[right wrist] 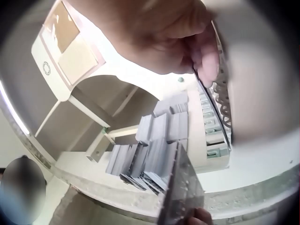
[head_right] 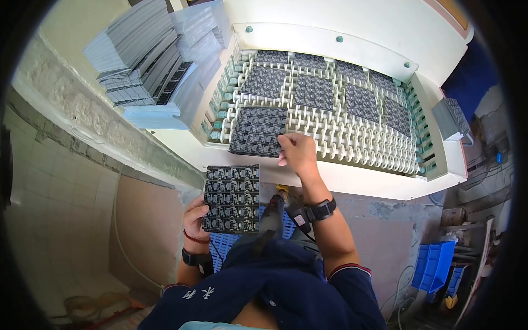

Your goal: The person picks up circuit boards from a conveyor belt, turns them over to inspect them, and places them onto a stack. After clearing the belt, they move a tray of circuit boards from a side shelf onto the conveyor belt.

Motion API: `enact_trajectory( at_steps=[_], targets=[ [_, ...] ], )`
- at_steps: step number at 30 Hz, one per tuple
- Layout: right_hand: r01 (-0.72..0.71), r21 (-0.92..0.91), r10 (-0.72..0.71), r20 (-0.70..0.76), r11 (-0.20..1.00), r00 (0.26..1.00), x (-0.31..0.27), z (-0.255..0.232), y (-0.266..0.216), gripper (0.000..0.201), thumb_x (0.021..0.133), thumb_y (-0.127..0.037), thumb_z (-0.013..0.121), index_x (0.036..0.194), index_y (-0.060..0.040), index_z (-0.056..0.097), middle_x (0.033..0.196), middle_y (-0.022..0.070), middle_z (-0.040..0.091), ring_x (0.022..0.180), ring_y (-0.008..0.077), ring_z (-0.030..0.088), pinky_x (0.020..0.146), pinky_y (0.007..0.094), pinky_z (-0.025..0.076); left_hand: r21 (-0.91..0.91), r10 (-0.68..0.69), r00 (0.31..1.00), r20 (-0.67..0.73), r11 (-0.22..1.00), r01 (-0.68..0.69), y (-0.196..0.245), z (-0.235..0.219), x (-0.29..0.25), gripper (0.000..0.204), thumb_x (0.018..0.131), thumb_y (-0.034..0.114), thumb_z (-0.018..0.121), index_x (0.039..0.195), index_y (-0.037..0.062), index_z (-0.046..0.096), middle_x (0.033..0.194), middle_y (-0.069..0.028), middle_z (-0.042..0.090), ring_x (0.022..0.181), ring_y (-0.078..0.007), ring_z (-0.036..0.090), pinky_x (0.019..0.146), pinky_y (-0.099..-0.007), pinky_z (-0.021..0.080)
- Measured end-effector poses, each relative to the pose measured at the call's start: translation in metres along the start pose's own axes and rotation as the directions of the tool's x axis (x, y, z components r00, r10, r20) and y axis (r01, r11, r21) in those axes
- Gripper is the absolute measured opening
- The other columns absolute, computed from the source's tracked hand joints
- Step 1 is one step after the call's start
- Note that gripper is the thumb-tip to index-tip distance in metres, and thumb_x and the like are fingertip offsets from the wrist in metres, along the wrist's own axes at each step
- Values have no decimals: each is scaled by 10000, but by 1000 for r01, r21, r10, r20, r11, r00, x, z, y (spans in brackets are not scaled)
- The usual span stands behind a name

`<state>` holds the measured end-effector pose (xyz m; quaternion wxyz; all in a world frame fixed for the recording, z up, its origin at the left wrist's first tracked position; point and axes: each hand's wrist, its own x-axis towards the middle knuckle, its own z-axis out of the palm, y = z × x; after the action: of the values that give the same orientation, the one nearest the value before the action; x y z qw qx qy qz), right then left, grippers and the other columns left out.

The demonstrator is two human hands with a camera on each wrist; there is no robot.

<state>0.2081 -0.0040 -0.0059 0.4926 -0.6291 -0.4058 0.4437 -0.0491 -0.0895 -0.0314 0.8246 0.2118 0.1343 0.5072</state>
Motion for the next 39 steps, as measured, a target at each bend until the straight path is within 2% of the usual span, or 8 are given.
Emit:
enact_trajectory(
  at_steps=[5, 11, 14, 18, 20, 25, 31, 39],
  targets=[
    [67, 53, -58, -146, 996, 988, -9, -62, -1, 214, 830, -133, 566, 819, 74, 618, 522, 39, 510, 387, 89, 489, 338, 198, 426, 14, -23, 1000, -8, 1000, 23, -1, -4, 5, 428, 780, 22, 501, 1171, -127, 415, 1100, -225, 540, 975, -286, 572, 863, -383, 458],
    [107, -409, -253, -322, 906, 912, -11, -130, 13, 241, 830, -195, 583, 756, 29, 637, 461, -11, 470, 387, 62, 445, 344, 216, 331, 58, -57, 998, -26, 997, 58, -15, 2, 19, 447, 761, 51, 501, 1165, -121, 416, 1074, -214, 557, 935, -263, 585, 820, -339, 469],
    [156, -136, -196, -379, 978, 904, -19, -172, 14, 232, 833, -183, 580, 747, 26, 632, 465, -21, 444, 369, 38, 358, 343, 199, 250, 83, -57, 997, -42, 995, 61, -19, 6, 21, 442, 768, 50, 495, 1171, -114, 415, 1073, -207, 559, 944, -258, 581, 827, -338, 464],
    [12, -401, -192, -410, 916, 892, -19, -222, 29, 223, 816, -174, 595, 827, 42, 648, 522, 17, 534, 436, 76, 440, 422, 237, 354, 119, -83, 996, -19, 989, 84, -22, 15, 29, 420, 788, 35, 480, 1179, -101, 412, 1084, -199, 554, 953, -255, 577, 842, -341, 458],
    [90, -650, -467, -436, 754, 769, -30, -209, 25, 228, 809, -180, 601, 843, 40, 649, 623, 54, 609, 549, 96, 515, 519, 237, 414, 137, -86, 996, 0, 987, 85, -26, 20, 37, 411, 796, 28, 473, 1181, -98, 409, 1094, -198, 548, 959, -254, 574, 845, -344, 457],
    [104, -158, -114, -57, 982, 992, -81, -128, 14, 301, 798, -254, 646, 924, 20, 635, 737, 37, 624, 600, 62, 528, 496, 195, 429, 227, -74, 997, 0, 971, 72, -45, 30, 55, 379, 821, -15, 451, 1192, -72, 403, 1128, -172, 531, 991, -236, 556, 854, -356, 455],
    [-109, 165, 77, 189, 980, 979, -97, -81, 38, 200, 809, -164, 630, 858, 28, 609, 642, 51, 600, 493, 83, 561, 418, 193, 450, 254, -87, 996, 0, 964, 84, -61, 38, 65, 339, 820, -25, 483, 1155, -48, 440, 1086, -128, 557, 947, -189, 568, 811, -333, 477],
    [194, 50, -140, -521, 980, 842, -55, -261, 35, 172, 801, -157, 629, 815, 15, 627, 502, 3, 506, 354, 64, 422, 332, 189, 326, 62, -67, 997, 45, 996, 64, -42, 18, 47, 399, 844, 37, 399, 1219, -100, 372, 1151, -196, 516, 1034, -261, 537, 892, -365, 429]
  ],
)
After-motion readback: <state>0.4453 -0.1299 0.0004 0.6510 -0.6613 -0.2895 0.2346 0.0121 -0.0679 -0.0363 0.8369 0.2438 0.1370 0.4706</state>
